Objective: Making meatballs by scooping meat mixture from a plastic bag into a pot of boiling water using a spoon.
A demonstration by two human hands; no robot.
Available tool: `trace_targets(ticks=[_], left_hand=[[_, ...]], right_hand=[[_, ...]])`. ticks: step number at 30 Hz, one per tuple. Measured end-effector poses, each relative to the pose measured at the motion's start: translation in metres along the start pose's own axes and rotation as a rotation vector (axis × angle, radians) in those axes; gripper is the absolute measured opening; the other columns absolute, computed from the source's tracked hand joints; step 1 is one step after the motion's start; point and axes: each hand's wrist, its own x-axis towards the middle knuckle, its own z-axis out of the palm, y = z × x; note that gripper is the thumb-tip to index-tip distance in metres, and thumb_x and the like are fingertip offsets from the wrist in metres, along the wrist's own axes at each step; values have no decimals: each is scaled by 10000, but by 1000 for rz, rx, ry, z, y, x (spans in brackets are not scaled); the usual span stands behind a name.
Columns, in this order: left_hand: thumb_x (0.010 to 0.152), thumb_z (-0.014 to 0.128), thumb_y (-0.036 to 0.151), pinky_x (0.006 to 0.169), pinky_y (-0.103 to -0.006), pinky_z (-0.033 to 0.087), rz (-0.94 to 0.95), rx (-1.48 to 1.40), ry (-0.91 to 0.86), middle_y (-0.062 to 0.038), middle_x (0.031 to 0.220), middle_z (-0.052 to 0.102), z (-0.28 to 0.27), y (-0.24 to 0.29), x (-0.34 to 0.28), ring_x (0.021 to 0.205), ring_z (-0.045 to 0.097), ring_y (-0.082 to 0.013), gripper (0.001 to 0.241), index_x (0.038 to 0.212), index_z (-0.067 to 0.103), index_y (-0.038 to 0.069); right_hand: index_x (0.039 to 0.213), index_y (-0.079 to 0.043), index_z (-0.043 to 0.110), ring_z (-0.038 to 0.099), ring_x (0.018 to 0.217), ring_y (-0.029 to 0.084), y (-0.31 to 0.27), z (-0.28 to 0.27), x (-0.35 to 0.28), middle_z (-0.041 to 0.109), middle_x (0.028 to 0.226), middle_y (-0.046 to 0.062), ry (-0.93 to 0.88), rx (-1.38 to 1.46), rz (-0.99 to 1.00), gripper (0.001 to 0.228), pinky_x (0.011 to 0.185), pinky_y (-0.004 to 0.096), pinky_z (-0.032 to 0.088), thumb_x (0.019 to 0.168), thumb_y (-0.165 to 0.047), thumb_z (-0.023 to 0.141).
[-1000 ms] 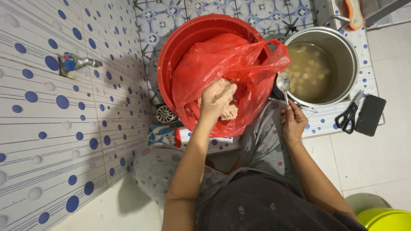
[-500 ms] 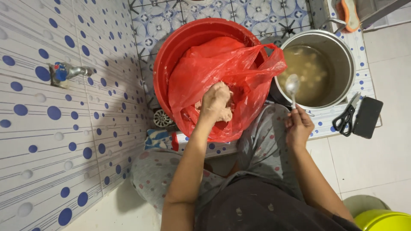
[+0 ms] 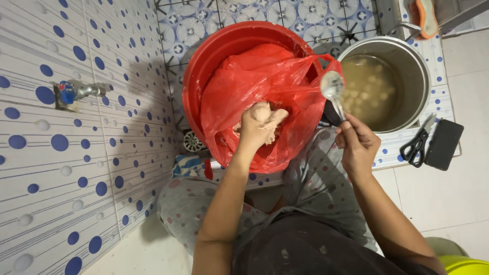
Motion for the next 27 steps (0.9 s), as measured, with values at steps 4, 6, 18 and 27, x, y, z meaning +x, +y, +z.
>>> trace_targets(ticks=[4, 6, 18, 27], left_hand=[[805, 862, 186, 701, -331, 591, 66, -234, -177, -76, 690, 691, -4, -6, 6, 659, 670, -151, 213, 836, 675, 90], [905, 754, 108, 684, -337, 583, 85, -293, -243, -89, 696, 675, -5, -11, 7, 652, 657, -181, 94, 838, 689, 93], [708, 832, 13, 625, -284, 563, -18, -107, -5, -45, 654, 652, 3, -6, 6, 668, 617, -118, 197, 818, 673, 51], [635, 795, 89, 570, -360, 546, -123, 239, 42, -97, 566, 665, 14, -56, 14, 598, 696, -226, 96, 708, 740, 56]], right_hand=[[1226, 101, 696, 465, 485, 147, -40, 28, 1, 613, 769, 243, -155, -223, -140, 232, 461, 331, 424, 1012, 124, 610], [1200, 112, 715, 527, 512, 155, -60, 41, 1, 629, 774, 231, -228, -372, -232, 226, 474, 337, 439, 995, 146, 624], [1110, -106, 795, 647, 581, 255, -89, 82, -12, 626, 743, 37, -478, -1111, -824, 299, 544, 348, 557, 870, 24, 673], [981, -27, 784, 680, 613, 377, -71, 91, -5, 673, 698, 140, -592, -913, -522, 171, 485, 428, 518, 879, 28, 658]])
